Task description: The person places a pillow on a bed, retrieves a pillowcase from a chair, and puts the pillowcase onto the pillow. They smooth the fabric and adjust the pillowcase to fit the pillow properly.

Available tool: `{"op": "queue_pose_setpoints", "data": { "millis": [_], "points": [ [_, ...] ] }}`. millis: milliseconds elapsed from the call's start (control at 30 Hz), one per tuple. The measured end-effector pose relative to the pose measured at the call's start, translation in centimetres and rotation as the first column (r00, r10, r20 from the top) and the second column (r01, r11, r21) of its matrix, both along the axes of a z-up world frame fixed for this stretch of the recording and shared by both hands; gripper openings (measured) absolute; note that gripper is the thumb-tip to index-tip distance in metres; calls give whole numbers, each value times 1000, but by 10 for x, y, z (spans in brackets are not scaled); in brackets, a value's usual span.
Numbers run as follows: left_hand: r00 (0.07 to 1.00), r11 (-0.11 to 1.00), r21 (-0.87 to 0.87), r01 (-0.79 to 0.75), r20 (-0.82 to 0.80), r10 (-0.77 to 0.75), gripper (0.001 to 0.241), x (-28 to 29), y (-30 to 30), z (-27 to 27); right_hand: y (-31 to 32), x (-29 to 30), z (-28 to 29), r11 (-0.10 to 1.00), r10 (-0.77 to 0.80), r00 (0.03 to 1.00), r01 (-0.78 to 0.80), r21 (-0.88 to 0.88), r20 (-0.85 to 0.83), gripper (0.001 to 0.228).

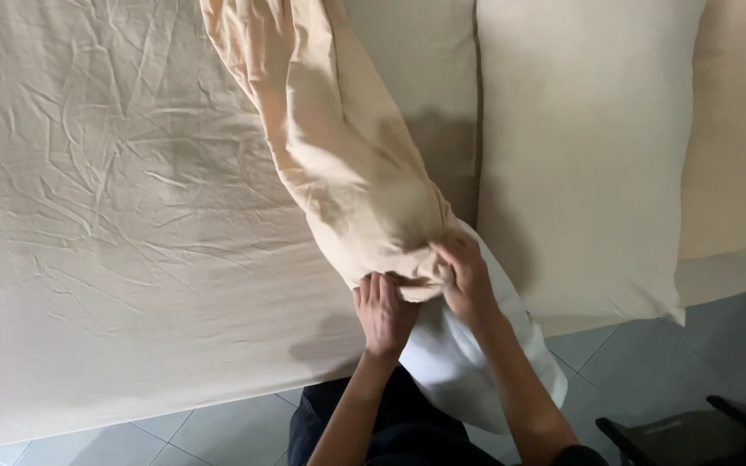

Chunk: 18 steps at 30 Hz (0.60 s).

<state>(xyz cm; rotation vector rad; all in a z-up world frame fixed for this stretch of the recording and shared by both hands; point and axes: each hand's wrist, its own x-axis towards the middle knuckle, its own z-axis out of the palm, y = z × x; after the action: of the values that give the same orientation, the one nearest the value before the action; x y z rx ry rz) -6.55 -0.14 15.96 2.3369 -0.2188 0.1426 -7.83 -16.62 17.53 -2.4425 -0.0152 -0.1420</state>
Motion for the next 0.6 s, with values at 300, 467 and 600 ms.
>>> {"op": "queue_pose_setpoints", "data": {
  "millis": [300, 467, 600],
  "points": [
    [982, 982, -106, 159, -81, -168, 39, 34, 5, -33, 14, -64, 57, 893, -256, 940, 142, -426, -224, 119],
    [985, 977, -203, 68, -143, -98, 35, 44, 24, -58, 17, -44, 30, 734, -513, 835, 307, -606, -198, 144],
    [944, 936, -303, -178, -322, 75, 37, 13, 24, -83, 3, -22, 0, 787, -611, 638, 554, -273, -468, 110]
  ]
}}
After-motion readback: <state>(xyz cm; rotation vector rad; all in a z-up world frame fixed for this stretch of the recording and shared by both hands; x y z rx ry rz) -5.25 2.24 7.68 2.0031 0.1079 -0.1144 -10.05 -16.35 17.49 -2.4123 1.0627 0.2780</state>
